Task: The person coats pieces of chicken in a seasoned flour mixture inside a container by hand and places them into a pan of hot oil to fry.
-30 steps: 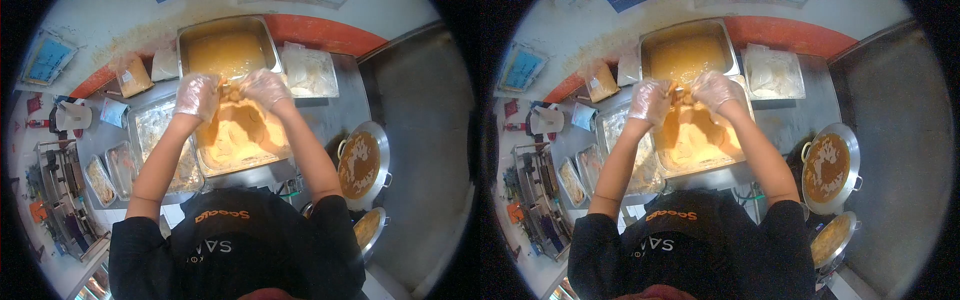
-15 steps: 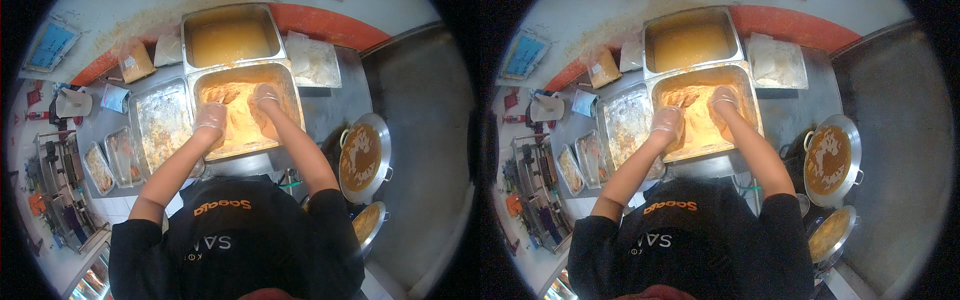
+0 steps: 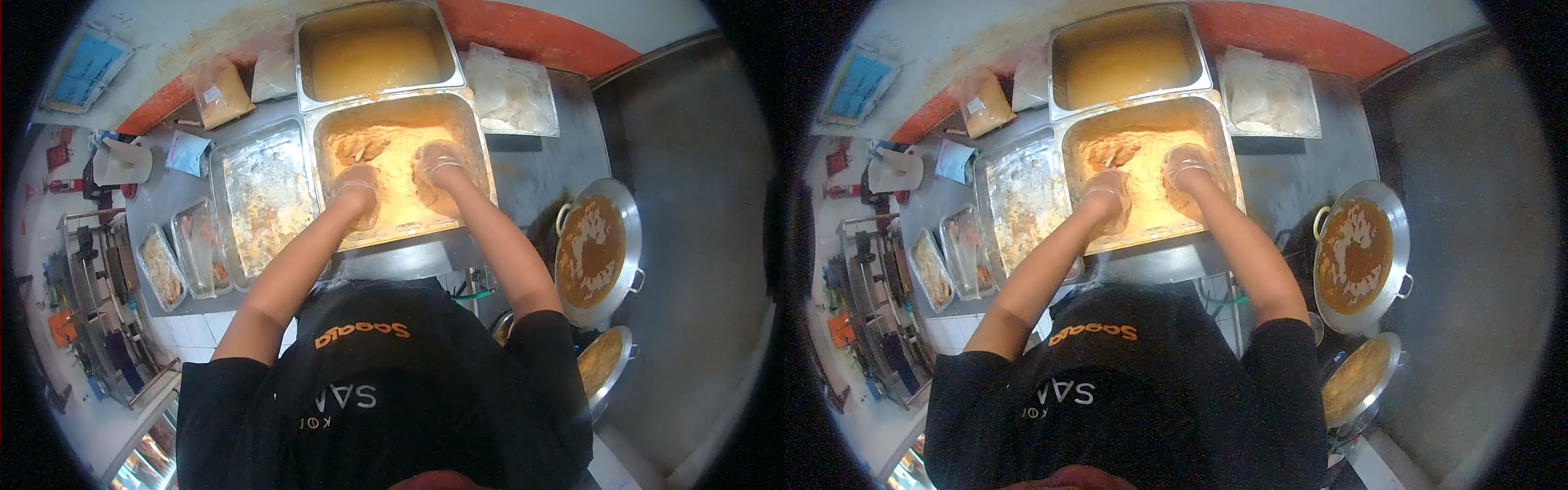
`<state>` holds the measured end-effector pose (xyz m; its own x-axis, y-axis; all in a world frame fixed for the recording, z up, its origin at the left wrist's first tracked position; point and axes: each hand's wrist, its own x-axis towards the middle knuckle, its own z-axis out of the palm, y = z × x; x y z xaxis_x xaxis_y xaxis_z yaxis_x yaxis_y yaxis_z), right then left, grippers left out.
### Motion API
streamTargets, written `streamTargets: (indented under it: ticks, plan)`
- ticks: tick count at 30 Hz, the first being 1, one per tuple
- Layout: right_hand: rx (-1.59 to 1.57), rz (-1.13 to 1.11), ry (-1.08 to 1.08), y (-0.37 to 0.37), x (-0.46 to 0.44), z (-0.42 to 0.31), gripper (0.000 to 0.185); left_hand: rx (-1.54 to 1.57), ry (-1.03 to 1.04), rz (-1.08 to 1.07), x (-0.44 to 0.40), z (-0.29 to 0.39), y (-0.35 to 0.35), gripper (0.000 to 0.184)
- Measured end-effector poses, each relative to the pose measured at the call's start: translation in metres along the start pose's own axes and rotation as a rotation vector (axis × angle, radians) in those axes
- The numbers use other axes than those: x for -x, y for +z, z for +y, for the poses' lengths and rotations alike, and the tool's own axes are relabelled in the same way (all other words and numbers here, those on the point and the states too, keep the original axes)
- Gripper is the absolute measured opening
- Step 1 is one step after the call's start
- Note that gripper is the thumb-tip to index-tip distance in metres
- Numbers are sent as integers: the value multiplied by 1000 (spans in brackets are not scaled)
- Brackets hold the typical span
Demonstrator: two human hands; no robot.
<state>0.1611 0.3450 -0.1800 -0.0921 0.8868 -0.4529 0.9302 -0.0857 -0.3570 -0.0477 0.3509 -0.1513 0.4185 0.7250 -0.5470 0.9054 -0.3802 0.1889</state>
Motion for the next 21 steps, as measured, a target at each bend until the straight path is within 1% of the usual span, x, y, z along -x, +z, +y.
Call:
streamTargets:
  ticks: [2,5,6,7,8,9,10,11,12,13,14,15,16,17,18,20,21]
  plan:
    - [9,140,75,1,-2,2,31,-35,33,-40,2,0,-1,27]
    - [14,196,76,-42,29,-22,26,-79,41,-89,15,0,-9,29]
    - [13,194,75,-50,42,-29,26,-87,50,12,18,-2,-10,26]
    - [-183,223,52,-57,54,-34,25,-96,60,112,20,-3,-12,25]
    - [-381,254,32,-61,60,-37,23,-99,62,112,27,-3,-18,25]
    - [-384,253,36,-62,62,-38,23,30,67,231,36,-1,-25,25]
    - [-402,174,22,-60,63,-41,24,161,71,347,45,1,-30,25]
    - [-417,98,4,-59,61,-44,31,162,72,345,49,1,-32,25]
    - [-418,97,7,-52,57,-46,31,155,85,395,53,1,-33,20]
    - [-301,84,-98,-40,51,-49,30,148,99,444,55,0,-34,17]
    - [-181,73,-203,-27,44,-54,29,146,103,444,55,-1,-35,17]
    - [-184,74,-198,-10,36,-63,29,140,64,426,54,-3,-35,17]
    - [-71,20,-138,9,26,-76,29,134,26,408,55,-6,-36,17]
    - [41,-36,-77,15,25,-84,29,165,88,448,61,-12,-39,17]
    - [40,-35,-74,17,26,-84,29,164,91,447,64,-12,-40,17]
    - [-14,-52,69,18,28,-83,28,217,129,522,69,-14,-43,16]
    - [-6,-56,65,6,33,-81,28,224,123,526,69,-17,-40,16]
